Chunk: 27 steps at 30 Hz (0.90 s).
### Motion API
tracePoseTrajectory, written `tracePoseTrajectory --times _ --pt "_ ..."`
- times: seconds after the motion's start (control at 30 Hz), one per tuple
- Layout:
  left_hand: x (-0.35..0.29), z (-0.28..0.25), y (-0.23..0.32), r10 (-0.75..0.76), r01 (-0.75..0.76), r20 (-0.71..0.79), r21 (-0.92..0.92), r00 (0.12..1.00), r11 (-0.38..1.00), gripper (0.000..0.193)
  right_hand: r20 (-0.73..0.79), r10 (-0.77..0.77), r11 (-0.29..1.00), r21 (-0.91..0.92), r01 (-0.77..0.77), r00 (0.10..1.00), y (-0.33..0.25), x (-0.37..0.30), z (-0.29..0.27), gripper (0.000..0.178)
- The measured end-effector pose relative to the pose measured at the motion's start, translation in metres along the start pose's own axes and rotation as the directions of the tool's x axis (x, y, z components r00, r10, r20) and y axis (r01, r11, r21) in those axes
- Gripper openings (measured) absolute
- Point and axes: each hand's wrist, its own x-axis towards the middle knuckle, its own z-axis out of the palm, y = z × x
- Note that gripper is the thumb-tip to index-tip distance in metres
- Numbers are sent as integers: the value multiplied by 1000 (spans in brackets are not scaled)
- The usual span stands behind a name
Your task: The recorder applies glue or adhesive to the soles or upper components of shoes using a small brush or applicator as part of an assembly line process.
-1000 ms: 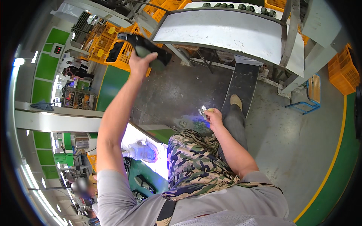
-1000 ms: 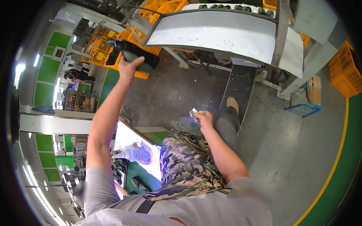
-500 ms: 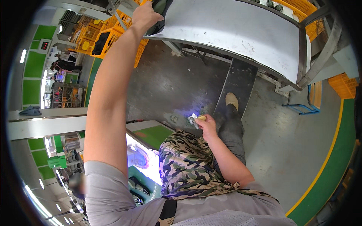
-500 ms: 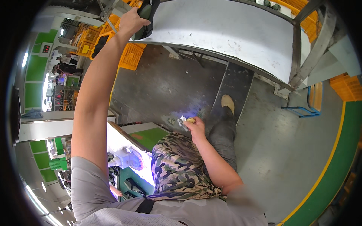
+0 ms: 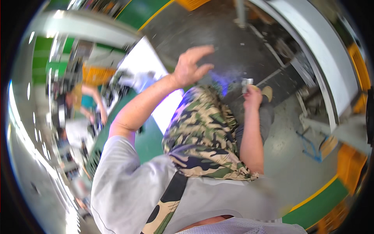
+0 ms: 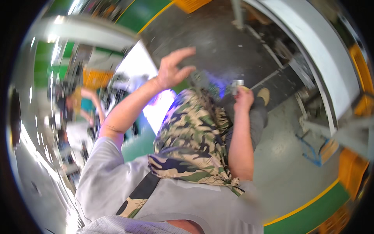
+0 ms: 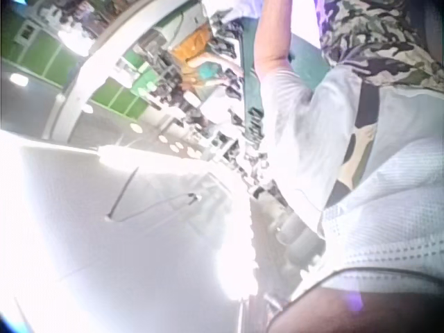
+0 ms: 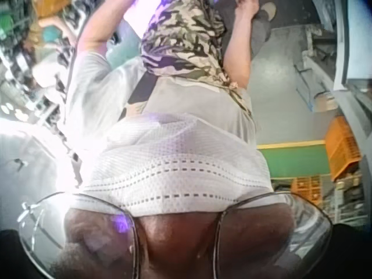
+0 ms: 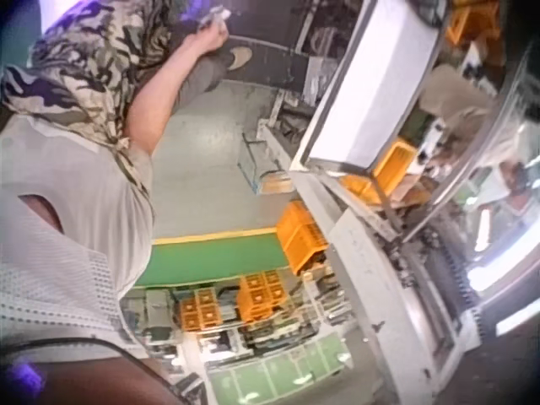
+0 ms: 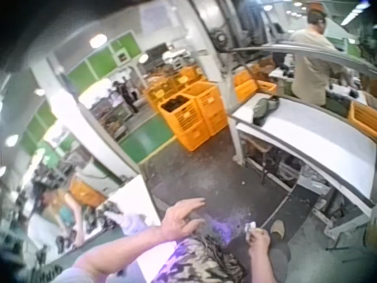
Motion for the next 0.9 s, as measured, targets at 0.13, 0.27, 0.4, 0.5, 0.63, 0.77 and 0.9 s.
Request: tracePoseTrajectory --times 0.13,0.27,0.4,0.5,0.63,0.77,0.9 --pt "-250 -43 -49 -647 647 -17 34 762 761 54 105 123 991 -61 -117 987 -1 15 -19 16" --pt "-480 -87 -70 -944 985 -281 54 171 162 62 142 238 964 -159 -215 961 18 10 -21 13" --pt "-586 -114 -86 -933 989 -343 54 -112 -138 73 82 253 945 -234 -228 964 19 -11 10 11" --pt "-612 -118 -120 -890 984 -432 29 -145 -175 86 154 238 935 -303 -183 959 14 -26 45 10" --pt "-575 -122 -174 -883 985 -437 -87 -170 -147 95 222 156 934 -350 -71 962 -12 -51 67 12" --pt "-558 -127 -215 -904 984 -388 -46 -179 -175 87 256 130 931 -363 -29 958 -29 -68 79 14" --pt "-550 -127 -230 -921 959 -288 26 -262 -281 70 266 131 926 -377 -22 955 -42 -73 75 13"
